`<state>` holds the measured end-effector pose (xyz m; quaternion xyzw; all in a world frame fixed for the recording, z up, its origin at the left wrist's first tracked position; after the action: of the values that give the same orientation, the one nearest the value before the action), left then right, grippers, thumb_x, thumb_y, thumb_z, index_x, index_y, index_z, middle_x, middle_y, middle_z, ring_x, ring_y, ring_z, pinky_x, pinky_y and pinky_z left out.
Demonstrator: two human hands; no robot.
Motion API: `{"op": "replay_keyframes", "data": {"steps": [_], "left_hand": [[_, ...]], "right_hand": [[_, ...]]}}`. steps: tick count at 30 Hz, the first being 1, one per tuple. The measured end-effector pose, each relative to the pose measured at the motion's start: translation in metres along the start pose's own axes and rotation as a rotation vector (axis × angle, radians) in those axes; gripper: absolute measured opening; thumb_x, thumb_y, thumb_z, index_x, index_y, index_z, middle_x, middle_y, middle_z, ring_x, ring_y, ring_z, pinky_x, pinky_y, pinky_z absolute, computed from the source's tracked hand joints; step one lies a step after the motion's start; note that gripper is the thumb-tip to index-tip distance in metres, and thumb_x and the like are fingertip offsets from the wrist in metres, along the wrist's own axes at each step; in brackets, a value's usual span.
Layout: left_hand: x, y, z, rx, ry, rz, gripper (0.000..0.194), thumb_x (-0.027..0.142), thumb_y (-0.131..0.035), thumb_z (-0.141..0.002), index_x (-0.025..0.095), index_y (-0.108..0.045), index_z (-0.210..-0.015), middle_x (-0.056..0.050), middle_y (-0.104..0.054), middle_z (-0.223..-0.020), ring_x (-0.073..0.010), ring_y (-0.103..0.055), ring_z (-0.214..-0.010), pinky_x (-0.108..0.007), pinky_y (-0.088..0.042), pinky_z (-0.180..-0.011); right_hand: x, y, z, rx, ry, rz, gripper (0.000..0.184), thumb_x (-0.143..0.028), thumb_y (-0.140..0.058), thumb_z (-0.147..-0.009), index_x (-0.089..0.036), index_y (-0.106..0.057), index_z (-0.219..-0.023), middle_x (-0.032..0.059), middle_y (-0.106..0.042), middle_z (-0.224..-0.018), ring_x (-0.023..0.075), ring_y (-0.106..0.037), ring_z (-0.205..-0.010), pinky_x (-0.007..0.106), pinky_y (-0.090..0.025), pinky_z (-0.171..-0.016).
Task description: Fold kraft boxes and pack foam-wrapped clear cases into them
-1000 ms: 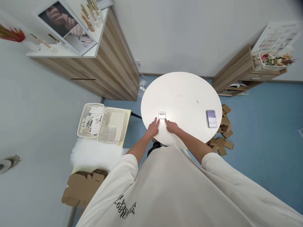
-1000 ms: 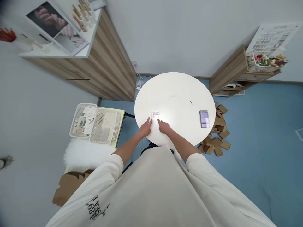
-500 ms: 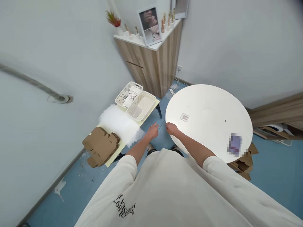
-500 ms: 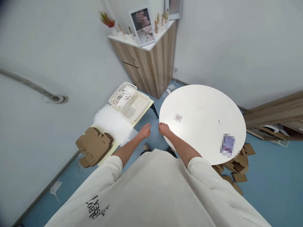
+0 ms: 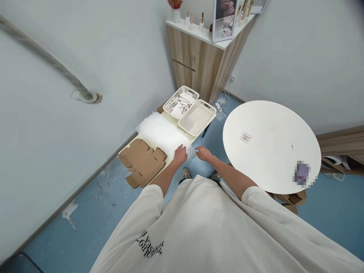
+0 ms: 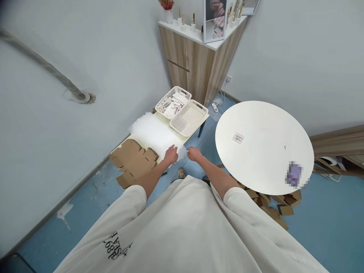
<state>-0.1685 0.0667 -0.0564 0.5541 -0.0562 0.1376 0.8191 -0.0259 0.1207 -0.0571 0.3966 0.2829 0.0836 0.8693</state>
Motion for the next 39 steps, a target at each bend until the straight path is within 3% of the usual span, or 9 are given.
{"op": "replay_keyframes", "data": {"steps": [3, 7, 12, 15, 19, 23, 26, 31, 39], "left_hand": [[-0.024, -0.004, 0.001, -0.021, 0.027, 0.026, 0.052, 0.018, -0.048, -0.091, 0.013, -0.048, -0.143, -0.020, -0.029, -0.164, -0.0329, -0.033, -0.149, -0.045, -0.035, -0.116], [-0.041, -0.009, -0.005, -0.052, 0.046, 0.075, 0.061, 0.021, -0.050, -0.091, 0.016, -0.040, -0.151, -0.018, -0.024, -0.167, -0.0351, -0.025, -0.153, -0.048, -0.031, -0.119], [-0.046, -0.020, -0.010, -0.160, 0.019, 0.142, 0.064, 0.024, -0.053, -0.090, 0.021, -0.041, -0.153, -0.015, -0.016, -0.170, -0.0409, -0.017, -0.155, -0.055, -0.028, -0.119], [-0.046, -0.022, -0.009, -0.162, -0.002, 0.145, 0.063, 0.024, -0.051, -0.090, 0.022, -0.042, -0.153, -0.014, -0.015, -0.170, -0.0427, -0.014, -0.155, -0.058, -0.028, -0.119], [-0.049, -0.023, -0.009, -0.148, -0.003, 0.147, 0.069, 0.022, -0.047, -0.091, 0.014, -0.032, -0.158, -0.015, -0.018, -0.169, -0.0398, -0.014, -0.155, -0.053, -0.029, -0.121], [-0.052, -0.026, -0.010, -0.174, -0.032, 0.152, 0.072, 0.021, -0.042, -0.092, 0.011, -0.021, -0.161, -0.015, -0.017, -0.170, -0.0379, -0.013, -0.156, -0.051, -0.032, -0.120], [-0.054, -0.029, -0.010, -0.172, -0.038, 0.139, 0.073, 0.021, -0.043, -0.093, 0.012, -0.021, -0.161, -0.015, -0.017, -0.170, -0.0379, -0.014, -0.156, -0.051, -0.033, -0.119], [-0.055, -0.030, -0.010, -0.147, -0.052, 0.121, 0.076, 0.020, -0.045, -0.092, 0.015, -0.019, -0.162, -0.015, -0.020, -0.169, -0.0384, -0.014, -0.156, -0.052, -0.032, -0.120], [-0.052, -0.025, -0.010, -0.164, -0.027, 0.132, 0.072, 0.020, -0.044, -0.091, 0.014, -0.026, -0.160, -0.016, -0.020, -0.169, -0.0395, -0.017, -0.155, -0.054, -0.032, -0.119]], "right_hand": [[-0.024, -0.010, -0.004, -0.004, -0.007, -0.001, 0.041, -0.025, -0.046, -0.102, -0.019, -0.059, -0.140, 0.0126, -0.058, -0.142, 0.0255, -0.058, -0.126, 0.032, -0.045, -0.103], [-0.036, -0.013, -0.008, -0.012, -0.024, 0.012, 0.041, -0.024, -0.046, -0.101, -0.018, -0.059, -0.139, 0.0130, -0.059, -0.140, 0.0254, -0.058, -0.126, 0.032, -0.046, -0.102], [-0.034, -0.015, -0.019, -0.019, -0.085, -0.009, 0.041, -0.025, -0.045, -0.101, -0.017, -0.058, -0.139, 0.0146, -0.056, -0.144, 0.0263, -0.058, -0.126, 0.033, -0.047, -0.100], [-0.030, -0.022, -0.025, 0.003, -0.114, -0.022, 0.041, -0.025, -0.046, -0.100, -0.017, -0.058, -0.139, 0.0142, -0.055, -0.144, 0.0247, -0.057, -0.127, 0.032, -0.045, -0.103], [-0.026, -0.032, -0.031, 0.026, -0.142, -0.043, 0.041, -0.025, -0.049, -0.097, -0.018, -0.057, -0.137, 0.0137, -0.052, -0.146, 0.0246, -0.053, -0.130, 0.032, -0.044, -0.104], [-0.020, -0.040, -0.038, 0.025, -0.213, -0.057, 0.036, -0.030, -0.055, -0.093, -0.021, -0.061, -0.127, 0.0130, -0.044, -0.153, 0.0313, -0.045, -0.137, 0.040, -0.043, -0.104], [-0.022, -0.042, -0.044, 0.031, -0.232, -0.107, 0.030, -0.030, -0.057, -0.089, -0.023, -0.063, -0.118, 0.0108, -0.053, -0.142, 0.0309, -0.049, -0.131, 0.043, -0.043, -0.103], [-0.025, -0.031, -0.042, 0.140, -0.257, -0.144, 0.021, -0.026, -0.054, -0.090, -0.022, -0.063, -0.109, 0.0099, -0.060, -0.125, 0.0256, -0.057, -0.114, 0.036, -0.045, -0.095], [-0.044, 0.001, -0.025, 0.242, -0.142, -0.027, 0.031, -0.012, -0.046, -0.093, -0.018, -0.063, -0.119, 0.0118, -0.059, -0.125, 0.0225, -0.058, -0.108, 0.030, -0.045, -0.091]]}}
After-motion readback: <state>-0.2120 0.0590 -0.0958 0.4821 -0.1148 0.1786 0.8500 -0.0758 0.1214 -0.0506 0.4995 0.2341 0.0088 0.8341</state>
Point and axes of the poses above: each hand's wrist, its own z-axis away from the middle knuckle, its own y-axis out of the back of the hand, x = y × z, the point moved 9 cm from there along -z, towards the middle knuckle
